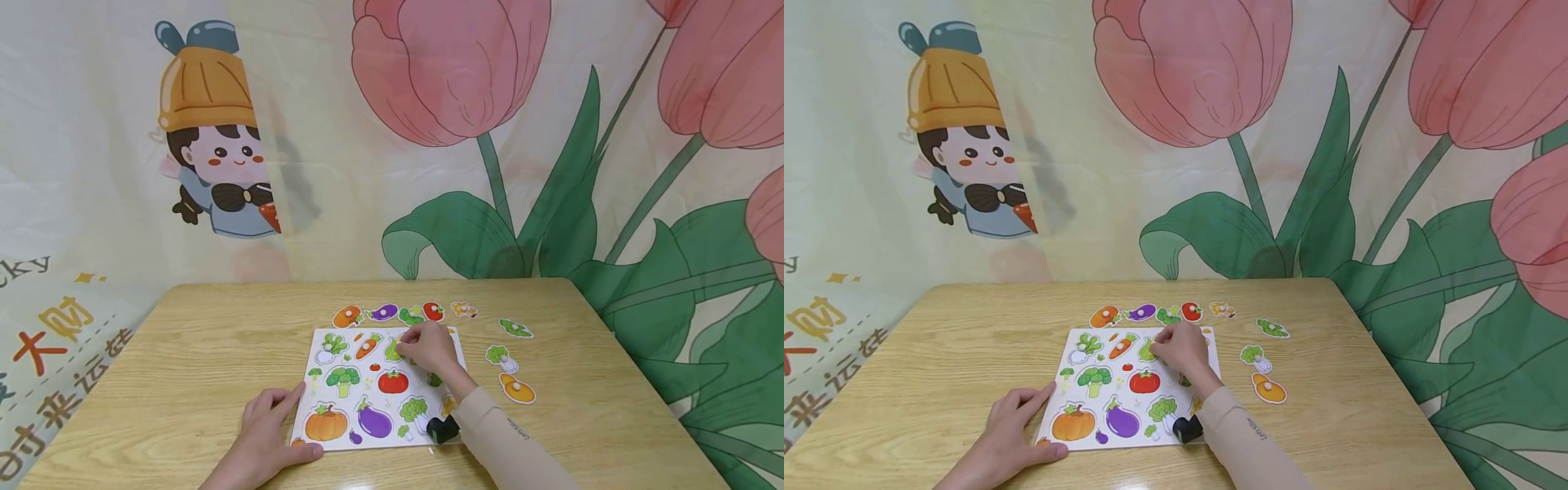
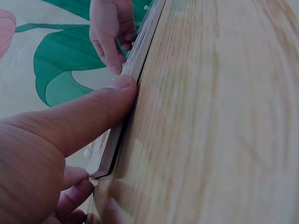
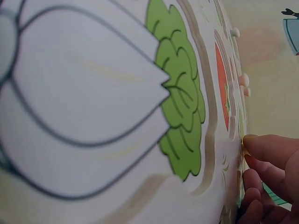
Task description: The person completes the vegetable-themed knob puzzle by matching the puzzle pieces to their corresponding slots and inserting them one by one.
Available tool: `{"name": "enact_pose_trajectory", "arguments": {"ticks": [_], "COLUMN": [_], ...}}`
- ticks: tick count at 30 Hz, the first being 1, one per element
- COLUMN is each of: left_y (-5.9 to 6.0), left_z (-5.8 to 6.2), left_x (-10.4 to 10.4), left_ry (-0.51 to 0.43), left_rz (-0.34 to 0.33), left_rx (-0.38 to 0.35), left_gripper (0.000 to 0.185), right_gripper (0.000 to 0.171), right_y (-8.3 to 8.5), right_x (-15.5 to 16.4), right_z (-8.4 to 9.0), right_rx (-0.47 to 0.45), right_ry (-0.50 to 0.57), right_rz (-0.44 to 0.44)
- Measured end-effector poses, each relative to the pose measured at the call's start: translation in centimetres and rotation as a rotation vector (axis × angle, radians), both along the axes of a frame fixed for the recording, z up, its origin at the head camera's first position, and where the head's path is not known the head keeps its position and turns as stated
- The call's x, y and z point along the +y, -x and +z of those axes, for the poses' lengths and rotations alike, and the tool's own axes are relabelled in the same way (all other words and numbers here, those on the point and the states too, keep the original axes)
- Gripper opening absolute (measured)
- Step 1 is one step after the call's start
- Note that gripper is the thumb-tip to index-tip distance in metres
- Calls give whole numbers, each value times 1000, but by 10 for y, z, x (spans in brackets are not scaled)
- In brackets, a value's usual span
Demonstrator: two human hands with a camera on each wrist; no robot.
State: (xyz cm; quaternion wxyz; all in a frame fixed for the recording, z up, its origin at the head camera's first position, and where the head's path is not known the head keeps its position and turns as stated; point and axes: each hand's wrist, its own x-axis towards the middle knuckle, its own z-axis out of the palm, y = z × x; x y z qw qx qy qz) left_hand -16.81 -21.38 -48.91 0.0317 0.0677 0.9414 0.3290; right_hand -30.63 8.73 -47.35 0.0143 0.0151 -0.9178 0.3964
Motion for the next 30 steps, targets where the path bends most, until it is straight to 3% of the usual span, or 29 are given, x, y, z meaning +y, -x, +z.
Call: {"name": "enact_pose_trajectory", "arguments": {"ticks": [20,30], "left_y": [4,6], "left_z": [1,-4], "left_x": [0,-2], "left_ry": [3,7], "left_rz": [3,-4], "left_rx": [-40,-5], "left_gripper": [119,117], "right_gripper": [14,19], "right_y": [0,-6], "right_x": [3,12], "right_z": [-3,7], "right_rx": [-6,-22], "right_ry": [13,66], "right_rz": [19,101]}}
